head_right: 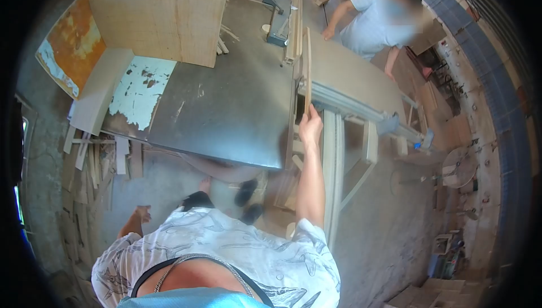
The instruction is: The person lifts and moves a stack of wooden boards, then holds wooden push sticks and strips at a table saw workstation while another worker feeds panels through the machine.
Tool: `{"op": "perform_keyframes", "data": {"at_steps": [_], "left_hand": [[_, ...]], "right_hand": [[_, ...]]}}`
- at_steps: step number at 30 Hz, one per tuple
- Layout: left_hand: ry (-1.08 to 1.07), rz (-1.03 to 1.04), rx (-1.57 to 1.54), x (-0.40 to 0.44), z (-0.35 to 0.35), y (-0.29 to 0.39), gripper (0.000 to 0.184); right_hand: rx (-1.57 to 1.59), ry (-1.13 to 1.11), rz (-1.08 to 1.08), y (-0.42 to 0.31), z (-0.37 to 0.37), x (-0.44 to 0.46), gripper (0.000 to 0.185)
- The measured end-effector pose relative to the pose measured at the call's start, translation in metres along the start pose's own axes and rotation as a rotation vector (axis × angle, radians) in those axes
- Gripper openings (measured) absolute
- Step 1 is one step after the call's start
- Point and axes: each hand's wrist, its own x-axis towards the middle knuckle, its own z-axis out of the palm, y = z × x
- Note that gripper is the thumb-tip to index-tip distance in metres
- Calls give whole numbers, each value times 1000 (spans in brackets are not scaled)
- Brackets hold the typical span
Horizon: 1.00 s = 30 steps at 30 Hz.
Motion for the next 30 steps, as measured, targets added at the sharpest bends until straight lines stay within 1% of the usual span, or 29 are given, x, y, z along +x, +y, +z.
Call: {"op": "perform_keyframes", "data": {"at_steps": [1,2,3,4,5,6,7,8,10,12,13,14,16,17,18,20,22,24,27,29,30], "left_hand": [[54,0,-40,22,0,11,67],[113,-1,-78,37,4,22,61],[111,135,-82,39,9,33,48],[113,275,-89,39,12,49,40],[123,358,-114,30,21,69,37],[134,440,-134,21,33,87,37],[95,498,-94,16,39,106,36],[53,561,-53,9,46,122,34],[44,652,89,-11,67,150,34],[34,689,305,-33,97,173,37],[-29,700,350,-38,116,180,39],[-86,716,396,-44,135,192,42],[-187,855,494,-91,178,210,49],[-306,860,485,-99,202,217,50],[-423,864,473,-108,226,223,52],[-642,808,277,-170,268,231,54],[-837,676,154,-175,318,240,70],[-970,599,10,-221,352,243,89],[-1064,532,-155,-241,414,242,100],[-1084,473,-228,-247,451,237,98],[-1091,443,-264,-250,463,233,97]], "right_hand": [[-61,26,-73,8,11,24,50],[8,-35,74,-8,9,47,51],[76,-94,231,-23,6,65,51],[109,-108,251,-23,12,74,51],[141,-121,273,-21,18,83,52],[147,-160,314,-37,11,75,52],[152,-198,358,-47,7,67,52],[142,-183,308,-36,9,46,50],[119,-151,207,-8,16,7,47],[87,-144,145,-6,10,-33,49],[75,-122,91,-9,4,-49,50],[105,-139,123,-6,4,-62,48],[67,-137,157,-15,-10,-91,48],[46,-137,172,-22,-16,-105,48],[34,-120,137,-25,-20,-119,48],[41,-108,165,-27,-27,-144,49],[43,-123,203,-33,-35,-166,49],[92,-109,192,-23,-38,-196,49],[94,-111,202,-16,-53,-264,48],[82,-135,253,-32,-78,-310,47],[89,-110,220,-33,-86,-332,47]]}}
